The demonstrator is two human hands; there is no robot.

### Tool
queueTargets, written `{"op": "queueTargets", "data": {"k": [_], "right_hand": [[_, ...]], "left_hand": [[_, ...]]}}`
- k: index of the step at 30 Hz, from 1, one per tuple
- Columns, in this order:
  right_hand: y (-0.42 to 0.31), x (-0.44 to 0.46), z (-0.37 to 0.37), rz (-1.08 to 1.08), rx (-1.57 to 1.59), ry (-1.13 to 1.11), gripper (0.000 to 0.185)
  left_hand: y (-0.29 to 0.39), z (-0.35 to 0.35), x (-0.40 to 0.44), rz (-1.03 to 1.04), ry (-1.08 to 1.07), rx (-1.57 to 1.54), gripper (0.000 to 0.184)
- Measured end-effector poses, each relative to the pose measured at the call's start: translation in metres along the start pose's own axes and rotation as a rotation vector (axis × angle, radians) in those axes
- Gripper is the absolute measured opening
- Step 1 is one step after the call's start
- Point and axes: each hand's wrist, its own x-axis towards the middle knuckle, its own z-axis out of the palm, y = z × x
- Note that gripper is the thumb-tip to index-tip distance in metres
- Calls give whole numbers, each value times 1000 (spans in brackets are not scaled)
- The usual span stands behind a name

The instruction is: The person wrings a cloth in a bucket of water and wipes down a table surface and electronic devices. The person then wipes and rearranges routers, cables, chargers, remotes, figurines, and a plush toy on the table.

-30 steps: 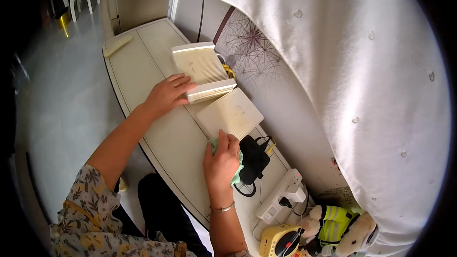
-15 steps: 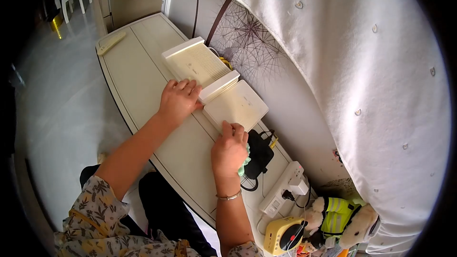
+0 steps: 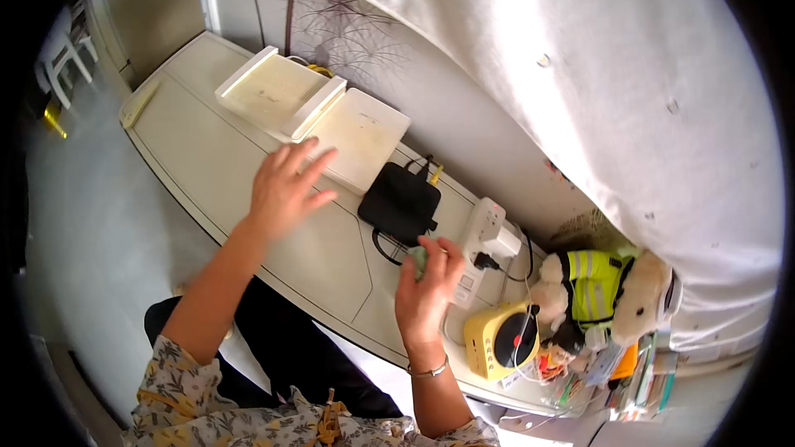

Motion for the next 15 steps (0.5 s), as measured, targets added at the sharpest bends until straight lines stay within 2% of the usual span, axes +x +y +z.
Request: {"op": "queueTargets", "data": {"k": [2, 5, 7, 8, 12, 15], "right_hand": [[11, -12, 10, 25, 8, -148, 38], [11, -3, 23, -25, -113, -90, 36], [13, 6, 28, 23, -136, -81, 36], [13, 10, 31, 50, -159, -92, 36], [18, 20, 40, 124, -242, -98, 35], [22, 27, 48, 124, -257, -47, 32]], "left_hand": [[24, 2, 4, 60, -55, -101, 61], [48, 13, 7, 108, -52, -96, 53], [61, 19, 1, 34, -101, -190, 43], [66, 24, -2, 65, -72, -210, 39], [82, 41, -10, 92, -97, -208, 37], [90, 44, -7, 18, -168, -183, 39]]}}
